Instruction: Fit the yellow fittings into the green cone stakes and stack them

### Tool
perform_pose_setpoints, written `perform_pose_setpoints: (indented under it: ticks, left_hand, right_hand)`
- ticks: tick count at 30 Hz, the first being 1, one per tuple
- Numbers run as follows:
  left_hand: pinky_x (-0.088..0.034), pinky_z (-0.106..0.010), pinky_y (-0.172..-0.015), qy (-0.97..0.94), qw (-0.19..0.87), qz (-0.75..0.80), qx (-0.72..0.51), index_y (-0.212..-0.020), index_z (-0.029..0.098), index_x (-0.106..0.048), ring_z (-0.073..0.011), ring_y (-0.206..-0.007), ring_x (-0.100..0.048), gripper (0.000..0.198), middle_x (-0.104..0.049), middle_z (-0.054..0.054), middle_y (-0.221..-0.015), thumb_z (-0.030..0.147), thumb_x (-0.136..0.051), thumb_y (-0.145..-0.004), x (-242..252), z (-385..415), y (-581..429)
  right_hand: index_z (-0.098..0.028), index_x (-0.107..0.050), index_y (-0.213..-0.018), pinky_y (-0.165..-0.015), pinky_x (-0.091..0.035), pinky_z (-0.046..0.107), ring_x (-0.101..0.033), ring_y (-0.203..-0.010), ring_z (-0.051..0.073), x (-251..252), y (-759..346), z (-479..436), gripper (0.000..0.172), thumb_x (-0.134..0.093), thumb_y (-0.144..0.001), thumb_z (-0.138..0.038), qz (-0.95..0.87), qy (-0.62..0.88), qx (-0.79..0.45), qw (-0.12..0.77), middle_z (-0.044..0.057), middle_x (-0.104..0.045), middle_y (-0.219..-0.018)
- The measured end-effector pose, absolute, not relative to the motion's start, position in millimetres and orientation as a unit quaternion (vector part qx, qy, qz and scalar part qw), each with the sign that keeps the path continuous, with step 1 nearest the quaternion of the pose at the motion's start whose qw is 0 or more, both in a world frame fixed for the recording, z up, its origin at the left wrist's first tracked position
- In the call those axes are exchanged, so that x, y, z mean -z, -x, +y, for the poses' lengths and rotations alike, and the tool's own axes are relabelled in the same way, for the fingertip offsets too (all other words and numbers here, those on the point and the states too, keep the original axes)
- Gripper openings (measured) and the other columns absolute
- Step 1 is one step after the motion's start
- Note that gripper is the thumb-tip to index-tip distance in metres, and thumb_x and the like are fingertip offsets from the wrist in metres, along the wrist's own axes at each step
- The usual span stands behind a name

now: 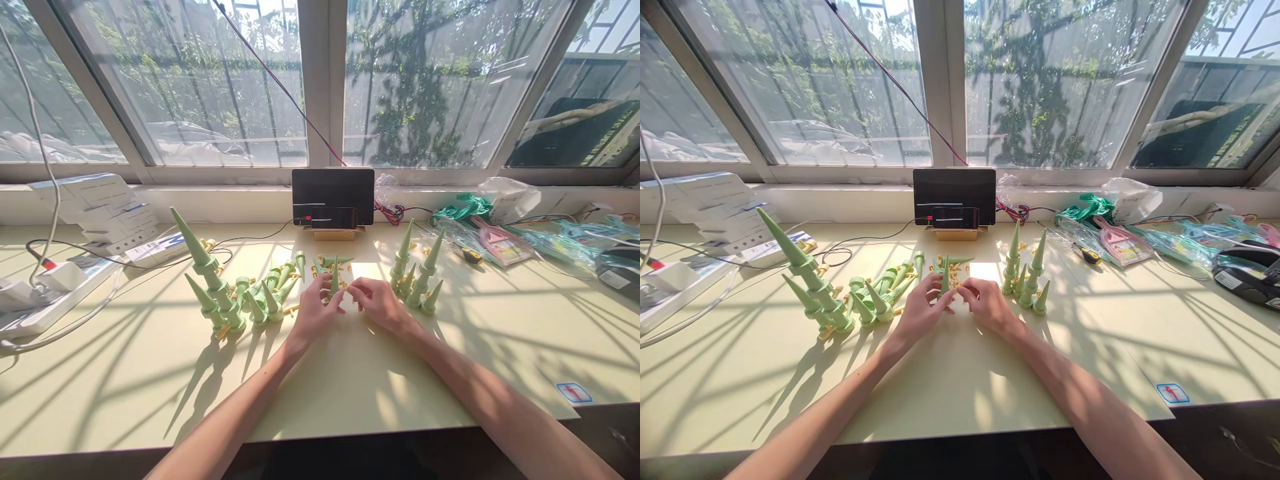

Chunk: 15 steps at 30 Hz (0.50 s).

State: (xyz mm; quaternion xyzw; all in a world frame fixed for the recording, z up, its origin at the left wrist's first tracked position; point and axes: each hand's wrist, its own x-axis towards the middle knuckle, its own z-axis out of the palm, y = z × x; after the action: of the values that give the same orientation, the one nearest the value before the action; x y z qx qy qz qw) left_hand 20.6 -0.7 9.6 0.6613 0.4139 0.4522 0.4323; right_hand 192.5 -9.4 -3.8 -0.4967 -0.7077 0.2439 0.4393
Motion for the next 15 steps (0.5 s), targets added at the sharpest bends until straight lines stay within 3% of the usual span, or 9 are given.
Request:
perform_pose_setpoints:
  ticks: [7, 15]
  left_hand:
    - [-0.064, -0.031, -0.056, -0.670, 0.422, 0.419, -0.445, -0.112, 0.019, -0.057, -0.0178, -0.077, -0.068, 0.033, -0.063, -0.005, -0.093, 0.036, -0.063, -0.085, -9.1, -0.2, -20.7]
    - [-0.065, -0.031, -0.056, -0.668, 0.415, 0.428, -0.445, -0.112, 0.018, -0.058, -0.0168, -0.076, -0.068, 0.033, -0.064, -0.007, -0.097, 0.035, -0.063, -0.085, -8.4, 0.7, -20.2]
  right_hand:
    - [-0.018, -0.065, -0.075, -0.057, -0.045, 0.025, -0.056, -0.054, 0.012, 2.1, -192.3, -10.0, 0.033, -0.048, -0.097, -0.037, -0.703, 0.505, -0.252, 0.433, 0.001, -0.064, -0.066]
    - [-0.018, -0.067, -0.096, -0.056, -0.048, 0.027, -0.059, -0.058, 0.014, 3.0, -191.2, -9.3, 0.021, -0.061, -0.088, -0.036, -0.695, 0.493, -0.259, 0.455, 0.003, -0.067, -0.079]
